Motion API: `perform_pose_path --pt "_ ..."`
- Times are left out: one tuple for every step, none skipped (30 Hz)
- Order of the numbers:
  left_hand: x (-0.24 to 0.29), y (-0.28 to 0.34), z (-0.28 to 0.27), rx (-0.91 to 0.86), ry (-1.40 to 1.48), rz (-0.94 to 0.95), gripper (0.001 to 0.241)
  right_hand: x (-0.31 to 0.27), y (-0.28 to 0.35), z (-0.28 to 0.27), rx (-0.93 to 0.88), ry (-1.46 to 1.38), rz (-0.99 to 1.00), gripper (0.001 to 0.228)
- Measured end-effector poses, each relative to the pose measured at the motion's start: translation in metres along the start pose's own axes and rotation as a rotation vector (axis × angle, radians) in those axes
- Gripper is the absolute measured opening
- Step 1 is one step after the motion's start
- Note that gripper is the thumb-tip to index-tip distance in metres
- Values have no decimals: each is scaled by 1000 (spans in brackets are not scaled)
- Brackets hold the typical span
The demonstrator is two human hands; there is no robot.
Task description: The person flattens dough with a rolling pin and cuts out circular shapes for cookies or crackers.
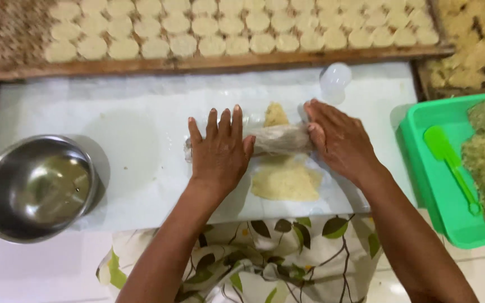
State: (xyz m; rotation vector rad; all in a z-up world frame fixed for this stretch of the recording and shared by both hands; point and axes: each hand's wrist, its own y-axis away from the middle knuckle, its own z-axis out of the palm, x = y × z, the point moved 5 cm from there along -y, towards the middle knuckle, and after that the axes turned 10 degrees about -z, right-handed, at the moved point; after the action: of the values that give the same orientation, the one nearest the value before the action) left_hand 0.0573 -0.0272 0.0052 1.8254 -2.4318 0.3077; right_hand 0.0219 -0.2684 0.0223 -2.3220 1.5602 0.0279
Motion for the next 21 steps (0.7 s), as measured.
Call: perform_pose_path --pt "0 -9 -8 23 -2 4 66 4 -8 -5 19 12 -9 45" --pt "3 -10 -15 84 25 55 70 5 -10 -3 -61 -2 -4 45" --pt "5 -12 -21 146 53 106 75 7 -12 1 -141 -15 1 46" --pt "2 -13 -15 141 49 103 75 8 -17 3 -144 -22 0 46" --pt "1 -15 -10 158 35 110 69 7 -23 2 -95 -38 -59 48" --pt "1 -26 -5 189 23 127 63 11 -33 -1 -35 -43 -114 50" --pt "1 -31 -5 196 22 135 63 14 -41 -1 -26 -38 -111 50" --pt "1 -30 -2 186 38 126 64 13 -43 2 -39 -12 -134 50" --pt "0 -29 3 177 53 116 64 13 -44 6 -53 14 -157 49" --pt "2 -23 4 145 57 109 64 10 -38 11 -77 -5 -146 49" --pt "3 -17 3 149 51 112 64 10 -32 20 -196 -32 -60 50" --pt "5 -24 -3 191 42 118 64 18 -38 23 -287 -34 10 52" --pt "6 -26 -4 198 43 115 64 15 -38 21 -285 -29 5 52" --pt "6 -25 0 110 20 87 61 13 -32 21 -292 -35 55 53" --pt "6 -23 5 22 -3 59 57 11 -26 21 -300 -40 105 55" --pt "8 -17 6 2 1 64 57 7 -19 21 -314 -48 119 55" --pt "10 -11 7 -31 -17 55 57 3 -12 19 -284 -14 116 52" --pt "9 -11 6 -44 -37 42 56 0 -13 15 -239 28 101 48" --pt "10 -7 6 -44 -37 43 56 -3 -9 14 -239 28 101 48" --pt "11 -2 7 -35 -31 30 57 -9 -5 10 -180 67 80 47" --pt "11 4 7 -26 -25 18 58 -15 -1 6 -121 105 59 45"
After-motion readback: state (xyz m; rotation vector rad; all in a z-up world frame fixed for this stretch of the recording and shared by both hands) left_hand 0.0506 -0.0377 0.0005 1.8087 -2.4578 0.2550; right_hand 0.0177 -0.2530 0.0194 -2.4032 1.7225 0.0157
